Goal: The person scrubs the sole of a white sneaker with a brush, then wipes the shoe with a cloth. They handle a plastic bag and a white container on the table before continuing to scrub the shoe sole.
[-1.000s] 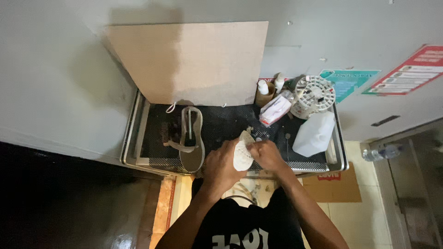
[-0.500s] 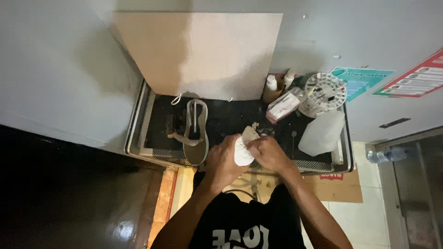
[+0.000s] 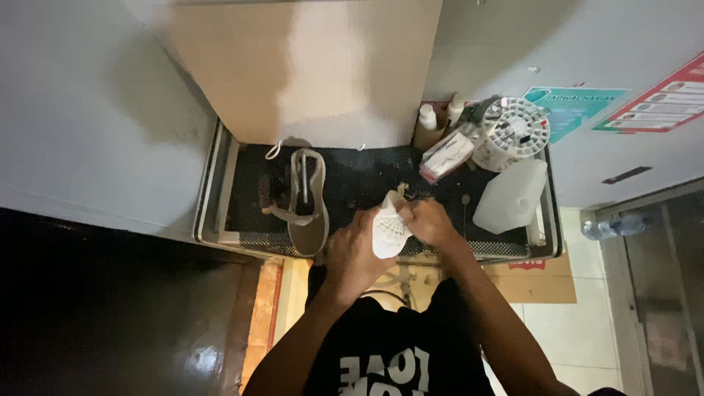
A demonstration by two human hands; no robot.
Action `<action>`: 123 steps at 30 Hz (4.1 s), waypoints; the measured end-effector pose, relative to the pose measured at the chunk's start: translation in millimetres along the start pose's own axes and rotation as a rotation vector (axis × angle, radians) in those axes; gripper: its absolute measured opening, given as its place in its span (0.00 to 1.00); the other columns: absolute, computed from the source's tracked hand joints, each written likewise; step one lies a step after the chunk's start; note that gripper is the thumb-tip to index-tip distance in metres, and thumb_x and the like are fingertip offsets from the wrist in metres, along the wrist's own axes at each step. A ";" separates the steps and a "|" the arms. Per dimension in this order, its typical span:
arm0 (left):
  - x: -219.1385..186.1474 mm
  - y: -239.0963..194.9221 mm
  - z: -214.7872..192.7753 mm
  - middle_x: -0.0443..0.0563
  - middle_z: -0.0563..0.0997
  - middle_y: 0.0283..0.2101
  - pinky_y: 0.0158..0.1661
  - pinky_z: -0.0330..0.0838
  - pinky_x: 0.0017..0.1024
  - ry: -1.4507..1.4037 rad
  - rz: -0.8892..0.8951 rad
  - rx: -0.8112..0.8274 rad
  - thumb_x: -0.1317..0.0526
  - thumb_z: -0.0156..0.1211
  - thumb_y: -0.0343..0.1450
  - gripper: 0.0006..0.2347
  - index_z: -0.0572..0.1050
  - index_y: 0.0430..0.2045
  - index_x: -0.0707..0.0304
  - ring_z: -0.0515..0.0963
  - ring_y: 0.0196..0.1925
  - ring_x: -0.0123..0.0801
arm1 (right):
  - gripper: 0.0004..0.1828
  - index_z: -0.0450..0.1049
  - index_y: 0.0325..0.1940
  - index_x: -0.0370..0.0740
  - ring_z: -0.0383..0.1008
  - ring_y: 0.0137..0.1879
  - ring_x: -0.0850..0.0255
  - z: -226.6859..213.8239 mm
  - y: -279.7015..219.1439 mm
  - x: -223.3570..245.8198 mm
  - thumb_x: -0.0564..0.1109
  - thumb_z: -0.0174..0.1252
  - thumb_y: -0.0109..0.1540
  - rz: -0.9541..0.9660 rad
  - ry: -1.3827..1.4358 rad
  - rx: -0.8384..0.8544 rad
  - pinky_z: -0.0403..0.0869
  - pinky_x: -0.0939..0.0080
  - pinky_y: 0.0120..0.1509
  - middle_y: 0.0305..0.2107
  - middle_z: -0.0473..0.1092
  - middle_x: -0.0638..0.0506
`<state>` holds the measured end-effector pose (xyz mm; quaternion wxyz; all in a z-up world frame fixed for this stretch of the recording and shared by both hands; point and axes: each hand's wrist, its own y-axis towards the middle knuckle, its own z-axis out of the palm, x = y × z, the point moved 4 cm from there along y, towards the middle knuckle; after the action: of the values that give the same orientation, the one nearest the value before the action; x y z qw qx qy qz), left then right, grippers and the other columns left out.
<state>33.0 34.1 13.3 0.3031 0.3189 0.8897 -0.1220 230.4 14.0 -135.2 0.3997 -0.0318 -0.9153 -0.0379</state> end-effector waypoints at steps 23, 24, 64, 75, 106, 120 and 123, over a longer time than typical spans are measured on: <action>25.8 14.9 -6.9 0.59 0.79 0.51 0.50 0.73 0.53 -0.184 -0.133 0.000 0.53 0.69 0.53 0.33 0.68 0.56 0.56 0.80 0.48 0.64 | 0.23 0.68 0.28 0.42 0.62 0.21 0.58 -5.8 5.2 49.4 0.55 0.39 0.71 0.065 -0.035 -0.081 0.64 0.57 0.31 0.14 0.64 0.48; 26.4 13.1 -8.0 0.58 0.79 0.51 0.51 0.73 0.52 -0.223 -0.156 0.014 0.53 0.69 0.54 0.33 0.68 0.56 0.56 0.80 0.49 0.63 | 0.23 0.69 0.38 0.41 0.70 0.25 0.52 -9.5 -2.2 61.6 0.57 0.35 0.71 0.076 -0.154 -0.053 0.69 0.52 0.38 0.20 0.68 0.44; 17.0 8.8 12.5 0.56 0.79 0.46 0.45 0.73 0.52 -0.049 -0.106 0.004 0.52 0.68 0.53 0.34 0.67 0.57 0.54 0.82 0.43 0.60 | 0.11 0.72 0.51 0.33 0.75 0.47 0.50 -26.4 -39.2 61.6 0.35 0.51 0.65 0.013 0.428 -0.064 0.71 0.43 0.56 0.39 0.77 0.35; -5.4 2.6 -0.8 0.65 0.76 0.45 0.44 0.72 0.54 -0.053 0.037 0.010 0.58 0.67 0.55 0.33 0.67 0.57 0.65 0.80 0.46 0.65 | 0.03 0.67 0.37 0.38 0.65 0.26 0.57 -42.5 -41.3 93.3 0.38 0.55 0.64 -0.047 0.294 -0.032 0.67 0.55 0.33 0.18 0.65 0.43; -19.5 -10.1 7.5 0.64 0.77 0.41 0.40 0.74 0.52 0.032 0.042 -0.050 0.59 0.68 0.55 0.31 0.68 0.53 0.66 0.81 0.40 0.62 | 0.15 0.70 0.33 0.45 0.69 0.24 0.55 -7.8 -15.5 26.4 0.51 0.42 0.69 0.120 -0.112 -0.104 0.67 0.56 0.46 0.17 0.67 0.46; -12.0 7.3 15.5 0.60 0.76 0.42 0.38 0.75 0.53 0.107 0.048 0.009 0.56 0.68 0.55 0.30 0.67 0.53 0.63 0.82 0.39 0.60 | 0.15 0.72 0.28 0.40 0.62 0.22 0.62 -4.3 10.9 24.3 0.44 0.47 0.67 -0.092 0.414 -0.049 0.67 0.60 0.31 0.14 0.67 0.48; -14.9 6.1 14.6 0.60 0.76 0.41 0.38 0.75 0.52 0.097 0.046 0.012 0.57 0.67 0.55 0.31 0.66 0.53 0.64 0.82 0.39 0.59 | 0.13 0.75 0.32 0.33 0.64 0.26 0.56 12.8 19.9 -31.8 0.41 0.47 0.64 -0.024 0.364 -0.071 0.67 0.51 0.35 0.18 0.68 0.39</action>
<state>52.8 25.4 10.8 0.2603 0.3465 0.8951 -0.1047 244.4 34.1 -166.3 0.5569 -0.0278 -0.8262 -0.0802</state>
